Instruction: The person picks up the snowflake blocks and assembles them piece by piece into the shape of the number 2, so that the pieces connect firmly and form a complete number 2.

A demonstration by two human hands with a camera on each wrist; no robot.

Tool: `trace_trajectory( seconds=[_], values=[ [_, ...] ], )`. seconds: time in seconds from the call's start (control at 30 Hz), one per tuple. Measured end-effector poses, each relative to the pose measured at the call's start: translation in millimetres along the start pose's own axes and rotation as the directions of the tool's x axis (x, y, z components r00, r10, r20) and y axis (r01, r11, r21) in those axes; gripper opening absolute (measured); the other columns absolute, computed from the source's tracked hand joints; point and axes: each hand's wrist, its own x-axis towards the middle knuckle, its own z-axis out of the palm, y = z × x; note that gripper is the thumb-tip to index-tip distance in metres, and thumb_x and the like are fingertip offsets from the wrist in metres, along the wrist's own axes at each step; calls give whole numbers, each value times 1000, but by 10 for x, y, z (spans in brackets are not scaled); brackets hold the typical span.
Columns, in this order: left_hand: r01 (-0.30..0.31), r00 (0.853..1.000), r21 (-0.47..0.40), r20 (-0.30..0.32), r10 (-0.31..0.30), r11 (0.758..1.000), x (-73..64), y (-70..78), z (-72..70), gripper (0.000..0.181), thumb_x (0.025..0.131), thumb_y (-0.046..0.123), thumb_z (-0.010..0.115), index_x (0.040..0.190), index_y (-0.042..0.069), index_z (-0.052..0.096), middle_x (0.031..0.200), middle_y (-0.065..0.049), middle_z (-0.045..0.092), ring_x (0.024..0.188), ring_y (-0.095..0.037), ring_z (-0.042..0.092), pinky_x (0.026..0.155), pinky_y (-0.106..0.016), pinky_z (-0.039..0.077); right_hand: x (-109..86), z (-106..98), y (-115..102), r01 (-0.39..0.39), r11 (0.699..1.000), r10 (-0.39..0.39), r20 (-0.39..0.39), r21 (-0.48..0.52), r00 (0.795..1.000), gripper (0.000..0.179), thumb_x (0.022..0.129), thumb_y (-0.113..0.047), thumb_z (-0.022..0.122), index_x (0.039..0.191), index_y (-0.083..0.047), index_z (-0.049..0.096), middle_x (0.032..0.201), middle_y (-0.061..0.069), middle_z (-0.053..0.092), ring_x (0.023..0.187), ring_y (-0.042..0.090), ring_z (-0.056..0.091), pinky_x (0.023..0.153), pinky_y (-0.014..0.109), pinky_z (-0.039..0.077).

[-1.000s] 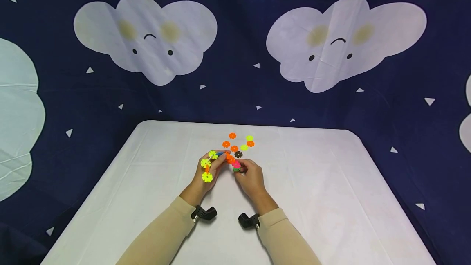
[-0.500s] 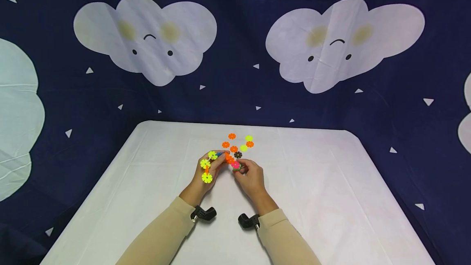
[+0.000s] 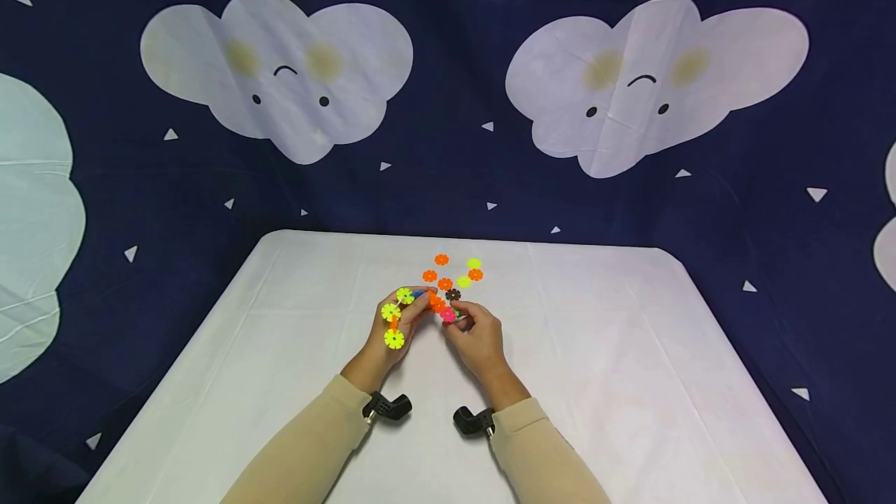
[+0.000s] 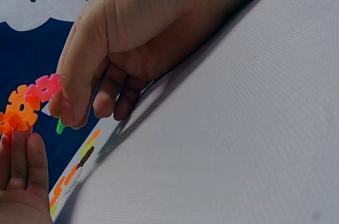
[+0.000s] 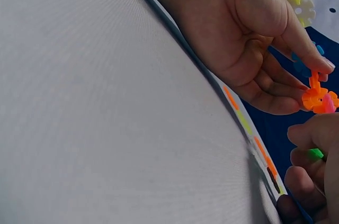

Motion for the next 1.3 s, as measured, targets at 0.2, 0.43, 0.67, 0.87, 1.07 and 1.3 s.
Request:
trace_trajectory(
  seconds=[0.2,0.43,0.67,0.87,1.07,1.3],
  values=[
    [-1,1000,37,-6,1,999,1,-5,-7,33,97,12,78,122,-8,69,120,-16,69,106,-23,70,99,-42,56,-3,-1,-4,-35,999,35,9,9,999,36,79,7,84,114,1,78,87,4,72,73,17,65,65,20,50],
    [-6,1000,54,1,6,999,-1,-6,-8,32,98,13,78,121,-7,70,120,-16,69,106,-23,70,97,-39,57,-2,-1,-22,-65,998,65,25,21,998,36,79,6,84,114,1,78,88,5,72,74,18,64,67,21,51],
    [-8,1000,65,8,7,998,7,-17,-17,33,98,14,79,122,-8,71,120,-16,69,106,-22,69,97,-39,57,-1,2,-10,-73,997,72,31,27,997,36,80,6,83,115,0,78,87,4,72,73,18,64,65,20,50],
    [-8,1000,61,9,7,998,6,-22,-14,35,98,13,78,124,-9,70,120,-16,69,105,-22,69,94,-36,58,-3,-6,-10,-48,999,47,41,27,998,35,80,5,83,115,1,78,91,6,74,73,18,64,65,19,51],
    [-19,1000,75,10,18,997,-1,-10,4,34,98,12,78,124,-10,70,118,-15,70,104,-21,69,93,-34,58,2,-10,-11,-48,998,46,50,33,998,35,81,5,83,115,2,77,92,7,74,74,19,64,65,21,52],
    [-12,1000,83,14,11,996,0,-9,-1,38,98,12,77,125,-12,68,118,-14,69,103,-20,69,100,-48,54,-11,-8,-16,-57,997,55,55,44,997,35,81,6,85,115,2,78,90,7,74,74,21,63,65,20,50]
  ],
)
